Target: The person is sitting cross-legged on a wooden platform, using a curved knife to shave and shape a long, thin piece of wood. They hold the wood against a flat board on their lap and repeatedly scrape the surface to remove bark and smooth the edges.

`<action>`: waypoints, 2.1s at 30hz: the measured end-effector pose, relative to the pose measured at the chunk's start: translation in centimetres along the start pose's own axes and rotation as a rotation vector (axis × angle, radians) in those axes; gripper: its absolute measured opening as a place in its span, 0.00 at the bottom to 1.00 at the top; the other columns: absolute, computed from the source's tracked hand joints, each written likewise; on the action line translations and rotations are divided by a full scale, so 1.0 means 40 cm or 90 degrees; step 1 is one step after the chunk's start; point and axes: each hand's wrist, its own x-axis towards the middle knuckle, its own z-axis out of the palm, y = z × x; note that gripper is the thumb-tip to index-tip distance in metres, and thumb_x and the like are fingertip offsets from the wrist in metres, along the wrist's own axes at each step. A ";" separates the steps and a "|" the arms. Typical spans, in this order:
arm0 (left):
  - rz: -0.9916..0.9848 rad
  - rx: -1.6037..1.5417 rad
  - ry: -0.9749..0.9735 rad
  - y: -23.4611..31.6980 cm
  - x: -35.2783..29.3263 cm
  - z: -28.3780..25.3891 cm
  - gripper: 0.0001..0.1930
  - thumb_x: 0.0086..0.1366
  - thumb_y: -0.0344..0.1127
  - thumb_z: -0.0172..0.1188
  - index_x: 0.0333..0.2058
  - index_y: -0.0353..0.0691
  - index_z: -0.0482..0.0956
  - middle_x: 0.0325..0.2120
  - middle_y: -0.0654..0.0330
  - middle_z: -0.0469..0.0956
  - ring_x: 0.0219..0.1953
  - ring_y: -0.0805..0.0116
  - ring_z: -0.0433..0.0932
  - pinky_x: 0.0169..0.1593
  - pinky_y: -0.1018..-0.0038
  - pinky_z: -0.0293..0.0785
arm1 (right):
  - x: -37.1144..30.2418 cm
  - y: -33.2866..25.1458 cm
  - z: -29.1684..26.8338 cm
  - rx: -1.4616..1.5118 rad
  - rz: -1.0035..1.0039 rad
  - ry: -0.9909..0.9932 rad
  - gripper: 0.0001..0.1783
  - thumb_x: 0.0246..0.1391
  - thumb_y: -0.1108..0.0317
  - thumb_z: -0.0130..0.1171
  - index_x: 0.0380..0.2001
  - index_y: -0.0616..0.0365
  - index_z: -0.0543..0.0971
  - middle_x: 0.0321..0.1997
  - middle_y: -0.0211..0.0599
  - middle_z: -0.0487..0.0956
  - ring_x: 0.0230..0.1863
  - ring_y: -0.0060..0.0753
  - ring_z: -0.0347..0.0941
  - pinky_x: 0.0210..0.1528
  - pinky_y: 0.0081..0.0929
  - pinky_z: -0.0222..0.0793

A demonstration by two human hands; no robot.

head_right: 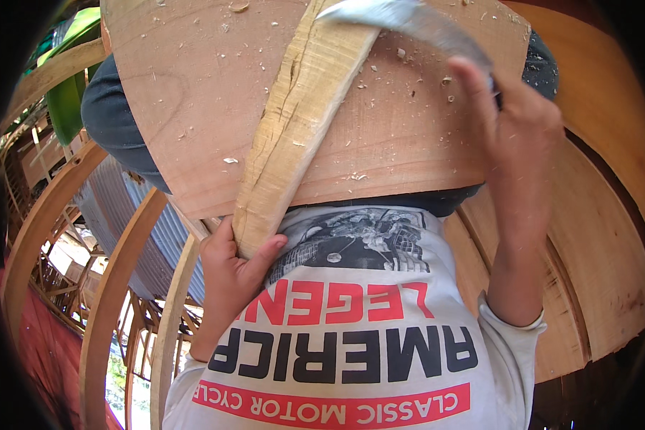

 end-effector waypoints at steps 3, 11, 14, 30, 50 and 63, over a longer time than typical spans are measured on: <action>-0.012 -0.014 -0.001 -0.039 -0.008 -0.045 0.23 0.53 0.42 0.71 0.37 0.28 0.75 0.24 0.48 0.81 0.27 0.57 0.83 0.30 0.70 0.76 | 0.067 0.040 -0.038 -0.044 0.180 0.027 0.29 0.61 0.45 0.53 0.31 0.66 0.78 0.16 0.32 0.64 0.20 0.21 0.56 0.23 0.24 0.56; -0.017 -0.036 -0.003 -0.033 -0.001 -0.014 0.22 0.53 0.41 0.72 0.36 0.28 0.76 0.24 0.48 0.81 0.26 0.59 0.83 0.29 0.71 0.76 | -0.058 -0.098 -0.006 -0.015 -0.132 -0.109 0.28 0.49 0.44 0.63 0.15 0.58 0.70 0.11 0.40 0.67 0.13 0.40 0.65 0.16 0.30 0.60; -0.038 -0.017 0.000 -0.012 -0.001 -0.015 0.22 0.52 0.41 0.72 0.36 0.28 0.76 0.25 0.48 0.81 0.27 0.59 0.83 0.30 0.72 0.76 | -0.039 -0.088 0.011 -0.011 -0.132 -0.093 0.28 0.46 0.42 0.64 0.14 0.56 0.70 0.11 0.40 0.67 0.13 0.42 0.67 0.15 0.31 0.60; -0.025 -0.041 0.006 -0.056 -0.008 -0.031 0.23 0.52 0.43 0.72 0.35 0.29 0.76 0.24 0.48 0.81 0.27 0.59 0.83 0.30 0.71 0.76 | 0.026 -0.011 -0.017 0.066 0.102 -0.082 0.26 0.57 0.46 0.58 0.31 0.64 0.82 0.12 0.41 0.63 0.14 0.26 0.60 0.19 0.27 0.57; -0.015 -0.016 0.005 -0.040 -0.006 -0.032 0.22 0.53 0.42 0.72 0.34 0.28 0.75 0.23 0.47 0.81 0.26 0.58 0.83 0.29 0.71 0.75 | 0.076 0.076 -0.033 -0.042 0.091 -0.021 0.33 0.55 0.39 0.55 0.28 0.66 0.79 0.13 0.45 0.67 0.13 0.35 0.61 0.19 0.29 0.57; -0.011 -0.006 0.003 -0.011 0.007 -0.022 0.21 0.53 0.41 0.71 0.35 0.28 0.76 0.24 0.48 0.81 0.27 0.60 0.83 0.30 0.72 0.76 | 0.001 -0.065 0.024 -0.073 -0.176 -0.032 0.31 0.45 0.37 0.62 0.13 0.56 0.71 0.09 0.40 0.67 0.12 0.43 0.66 0.15 0.31 0.60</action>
